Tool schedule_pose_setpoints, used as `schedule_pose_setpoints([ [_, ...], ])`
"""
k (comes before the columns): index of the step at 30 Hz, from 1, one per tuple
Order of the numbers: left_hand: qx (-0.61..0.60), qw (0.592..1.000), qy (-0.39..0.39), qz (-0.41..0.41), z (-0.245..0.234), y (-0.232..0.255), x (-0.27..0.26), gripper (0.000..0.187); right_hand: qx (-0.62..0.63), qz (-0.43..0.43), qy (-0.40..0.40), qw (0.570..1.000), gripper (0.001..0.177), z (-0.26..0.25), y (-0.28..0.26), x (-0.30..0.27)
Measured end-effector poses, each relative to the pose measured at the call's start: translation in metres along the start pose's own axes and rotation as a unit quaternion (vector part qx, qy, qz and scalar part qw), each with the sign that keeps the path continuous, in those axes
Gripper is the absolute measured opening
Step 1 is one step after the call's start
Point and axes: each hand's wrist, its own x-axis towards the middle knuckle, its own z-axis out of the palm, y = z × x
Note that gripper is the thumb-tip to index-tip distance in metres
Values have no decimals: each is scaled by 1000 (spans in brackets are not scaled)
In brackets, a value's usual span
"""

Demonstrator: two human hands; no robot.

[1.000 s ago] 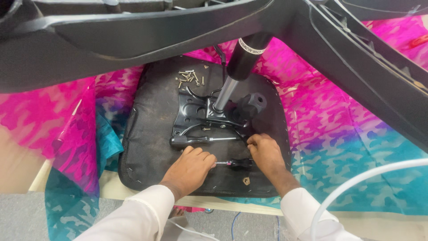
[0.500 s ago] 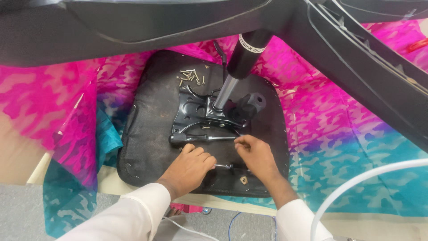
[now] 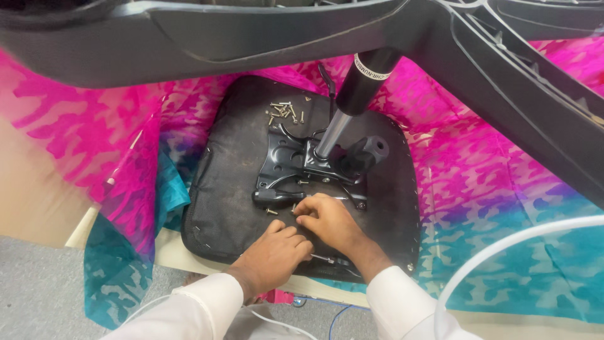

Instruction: The person uses a screwdriver to tighten screws into the underside of an office chair seat, securing the seat to the chair's gas lift mechanism. The person works on multiple screw locations around the central mounting plate.

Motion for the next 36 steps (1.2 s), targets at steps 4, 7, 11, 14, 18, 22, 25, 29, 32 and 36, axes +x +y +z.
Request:
schedule_pose_setpoints([
  [4,-30,999,15,-10,-4,-4,0,9,4,-20,4,1000,24,-6,6,-9],
  [7,-48,998,10,-27,-8,-3,3,7,-48,5,11,999,30,-26,11,-24],
  [11,-87,993,54,-50,-10,-3,13,11,-117,159,22,980,37,-69,17,-52],
  [14,-123,985,90,-79,-10,-2,22,10,-50,276,39,959,39,-90,24,-72],
  [18,-158,979,103,-74,-10,3,34,5,190,182,117,958,33,-92,34,-86],
  [22,-173,976,83,-105,-6,17,41,7,441,135,243,853,45,-78,37,-90],
  [25,-150,981,48,-113,-1,23,45,10,436,124,268,850,59,-74,34,-92],
  [29,-61,995,64,-48,4,23,38,27,381,76,348,853,57,-85,30,-97],
  [32,-10,998,59,-21,6,22,31,34,370,53,419,827,53,-106,34,-100],
  [36,-14,998,58,-22,6,22,31,31,337,19,446,829,52,-118,41,-101],
])
